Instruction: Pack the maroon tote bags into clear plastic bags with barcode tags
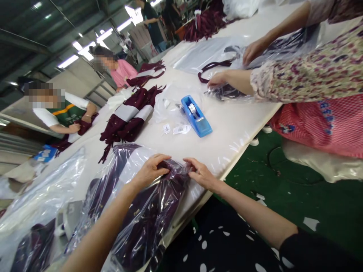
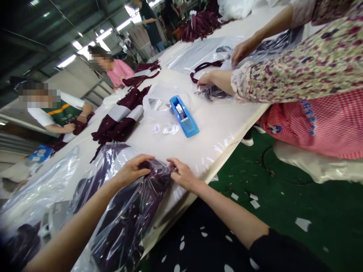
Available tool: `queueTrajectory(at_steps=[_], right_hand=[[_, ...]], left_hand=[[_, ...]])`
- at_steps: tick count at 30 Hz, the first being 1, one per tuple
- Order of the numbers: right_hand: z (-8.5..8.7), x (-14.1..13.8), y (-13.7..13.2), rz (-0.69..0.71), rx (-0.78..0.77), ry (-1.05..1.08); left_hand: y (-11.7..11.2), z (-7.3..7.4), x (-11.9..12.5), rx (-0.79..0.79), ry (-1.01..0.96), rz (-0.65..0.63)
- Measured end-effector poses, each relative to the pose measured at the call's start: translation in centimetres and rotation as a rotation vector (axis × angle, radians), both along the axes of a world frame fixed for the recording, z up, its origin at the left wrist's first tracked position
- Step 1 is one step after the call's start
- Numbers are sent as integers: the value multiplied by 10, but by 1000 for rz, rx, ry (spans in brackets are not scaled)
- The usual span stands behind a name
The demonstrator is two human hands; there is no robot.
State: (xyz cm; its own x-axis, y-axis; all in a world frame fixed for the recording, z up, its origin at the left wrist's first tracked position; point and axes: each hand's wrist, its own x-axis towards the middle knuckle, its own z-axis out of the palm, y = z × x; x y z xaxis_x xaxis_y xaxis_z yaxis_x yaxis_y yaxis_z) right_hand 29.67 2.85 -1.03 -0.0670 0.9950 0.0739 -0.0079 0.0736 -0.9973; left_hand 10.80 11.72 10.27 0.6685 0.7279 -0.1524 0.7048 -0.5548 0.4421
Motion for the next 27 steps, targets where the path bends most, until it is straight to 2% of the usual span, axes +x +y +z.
queueTrajectory(at_steps=[3, 6, 9, 11, 15, 17, 20, 23, 27], right_hand=[[-2, -1, 3, 25, -51, 60], [-3, 4, 8, 67, -135, 261], [2, 9, 19, 18, -218, 401], [8, 10, 29, 3, -194, 333], [20, 0, 45, 73, -158, -104], [23, -6, 51, 135, -151, -218], [24, -9, 56, 197, -167, -191], [25, -3, 60, 241, -251, -202], [29, 12, 68, 424, -422, -72]], left_hand=[[-29, -5, -1, 229, -111, 119], [-54, -11, 3, 359, -190, 229], [-66, -24, 7, 459, -182, 452], [-66, -35, 9, 447, -120, 540], [-58, -55, 9, 391, -26, 516], [-55, -61, 9, 400, 10, 501], [-52, -67, 12, 404, 76, 479], [-51, -74, 20, 377, 162, 440], [-50, -80, 28, 336, 234, 430]])
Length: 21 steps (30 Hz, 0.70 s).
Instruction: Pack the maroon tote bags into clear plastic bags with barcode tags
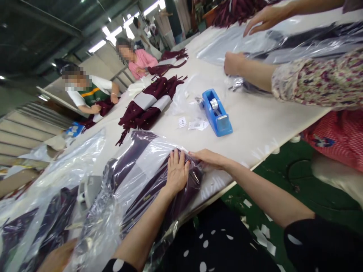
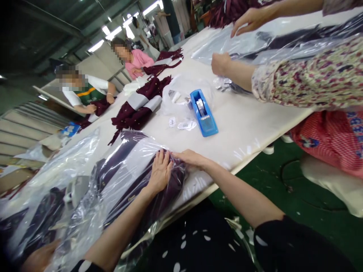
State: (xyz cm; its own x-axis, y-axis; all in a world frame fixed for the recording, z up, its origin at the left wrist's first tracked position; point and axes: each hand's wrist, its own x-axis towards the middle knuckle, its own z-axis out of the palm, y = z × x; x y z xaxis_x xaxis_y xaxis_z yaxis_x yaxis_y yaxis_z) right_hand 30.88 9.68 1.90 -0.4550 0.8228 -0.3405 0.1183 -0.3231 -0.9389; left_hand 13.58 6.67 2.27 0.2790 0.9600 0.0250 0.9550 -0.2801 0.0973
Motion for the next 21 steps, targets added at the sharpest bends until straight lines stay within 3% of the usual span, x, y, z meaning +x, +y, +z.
queueTrajectory(at_steps=[3, 13, 15, 17, 19, 21], right_hand=[[3, 7, 8, 61, -128, -60], [14, -8, 12, 86, -193, -187], [13, -10, 12, 67, -211, -199], [13, -9, 11, 73, -231, -177], [12, -7, 10, 78, -232, -146], [11, -5, 9, 66, -225, -123]], left_hand=[[1, -1, 1, -31, -38, 23], [13, 11, -3, -176, -355, 107], [6, 17, -7, -120, -445, 110], [-8, 23, -10, 36, -490, 78], [-27, 29, -9, 156, -487, 0], [-46, 32, -4, 167, -432, -78]])
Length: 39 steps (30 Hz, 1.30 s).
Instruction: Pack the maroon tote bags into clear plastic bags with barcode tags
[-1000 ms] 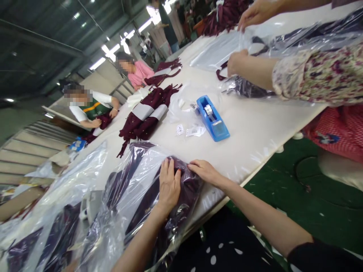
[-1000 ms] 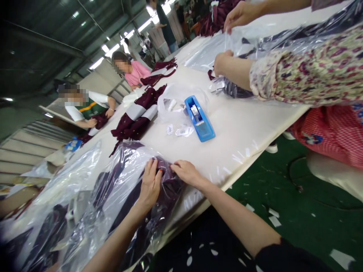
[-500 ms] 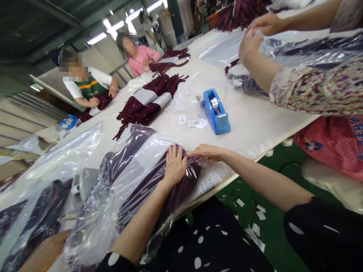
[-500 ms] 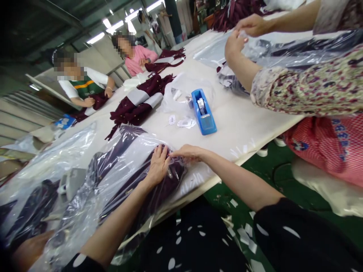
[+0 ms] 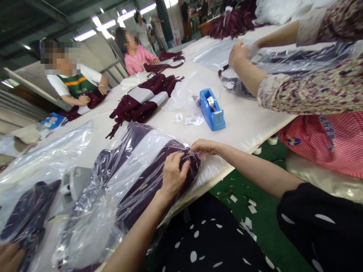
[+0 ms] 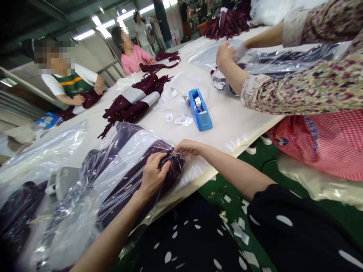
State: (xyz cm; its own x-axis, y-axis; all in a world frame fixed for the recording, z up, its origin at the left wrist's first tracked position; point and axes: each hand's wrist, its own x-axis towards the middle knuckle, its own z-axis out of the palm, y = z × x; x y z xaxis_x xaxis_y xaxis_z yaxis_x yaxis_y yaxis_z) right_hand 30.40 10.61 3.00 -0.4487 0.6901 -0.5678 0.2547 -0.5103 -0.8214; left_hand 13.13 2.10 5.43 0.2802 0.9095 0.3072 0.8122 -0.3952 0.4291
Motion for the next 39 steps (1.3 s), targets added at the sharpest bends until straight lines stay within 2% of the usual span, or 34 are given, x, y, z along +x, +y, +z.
queueTrajectory(at_steps=[3, 6, 10, 14, 19, 26, 28, 33, 39], right_hand=[[-3, 1, -3, -22, 25, 19], [-6, 1, -7, -71, 71, 48], [-8, 0, -11, -142, 70, 70], [-2, -2, -15, -157, 113, 59], [0, -5, -21, -181, 202, 44], [-15, -9, -21, -229, 266, 38], [-19, -10, -21, -240, 266, 38], [-25, -10, -20, -264, 282, 45], [-26, -12, -23, -289, 300, 41]], left_hand=[[-16, 1, 10, -13, 143, -1], [-16, 2, 14, -30, 216, 39], [-2, 7, 7, -191, 202, 48], [4, 14, 1, -337, 150, 4], [-2, 20, 11, -398, 133, 77], [0, 23, 21, -465, 192, 106], [1, 18, 21, -454, 138, 137], [10, -2, 15, -523, -214, 198], [15, -15, 7, -600, -463, 175]])
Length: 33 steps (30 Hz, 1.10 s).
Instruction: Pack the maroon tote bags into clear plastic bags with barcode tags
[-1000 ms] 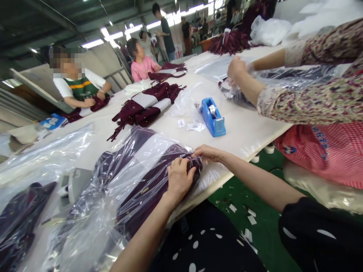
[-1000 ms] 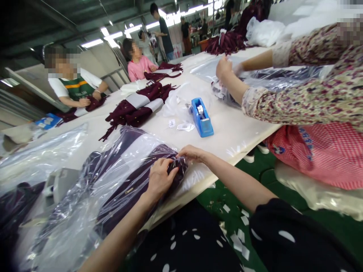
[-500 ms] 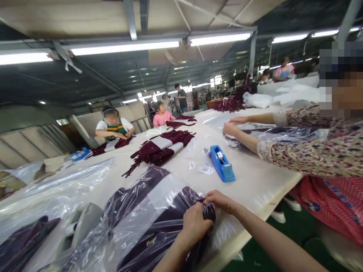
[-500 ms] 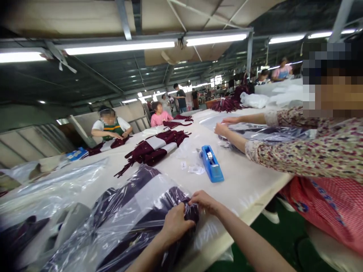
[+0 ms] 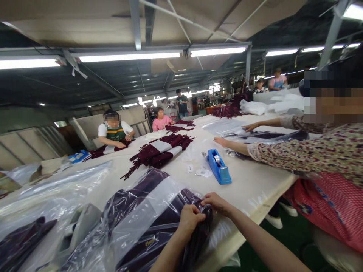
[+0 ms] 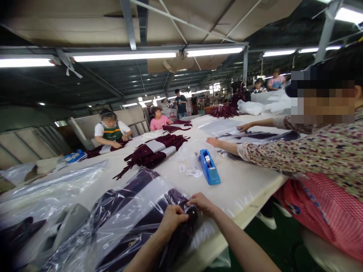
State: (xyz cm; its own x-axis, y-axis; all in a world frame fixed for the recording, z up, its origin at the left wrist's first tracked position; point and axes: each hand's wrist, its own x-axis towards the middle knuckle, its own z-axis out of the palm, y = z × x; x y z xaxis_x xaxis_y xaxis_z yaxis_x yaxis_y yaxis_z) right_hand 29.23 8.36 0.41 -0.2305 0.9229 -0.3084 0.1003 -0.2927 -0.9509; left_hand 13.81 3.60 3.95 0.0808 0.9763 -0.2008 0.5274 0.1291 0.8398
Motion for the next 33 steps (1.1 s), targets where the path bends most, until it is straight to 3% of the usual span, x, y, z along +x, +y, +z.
queueTrajectory(at_steps=[7, 10, 13, 15, 17, 19, 21, 25, 33], right_hand=[[4, 0, -3, 7, 10, -1], [4, 5, -10, 21, 19, -15], [3, 12, -20, 40, 33, -24], [3, 17, -27, 50, 64, -27], [4, 20, -35, 48, 83, -18], [6, 21, -42, 32, 75, -3], [7, 20, -48, 1, 56, 7], [4, 16, -56, -66, 36, 15], [-5, 8, -49, -155, 32, 13]], left_hand=[[-5, -2, 2, -37, -96, 15], [-9, 6, -2, -31, -52, -13], [-11, 21, -27, 53, 13, 6], [-10, 28, -55, 205, 194, 64], [-7, 28, -84, 297, 513, 100], [-3, 23, -108, 239, 779, 60], [4, 16, -121, 124, 860, -27], [20, 10, -122, 54, 883, -143], [52, 9, -114, 105, 885, -161]])
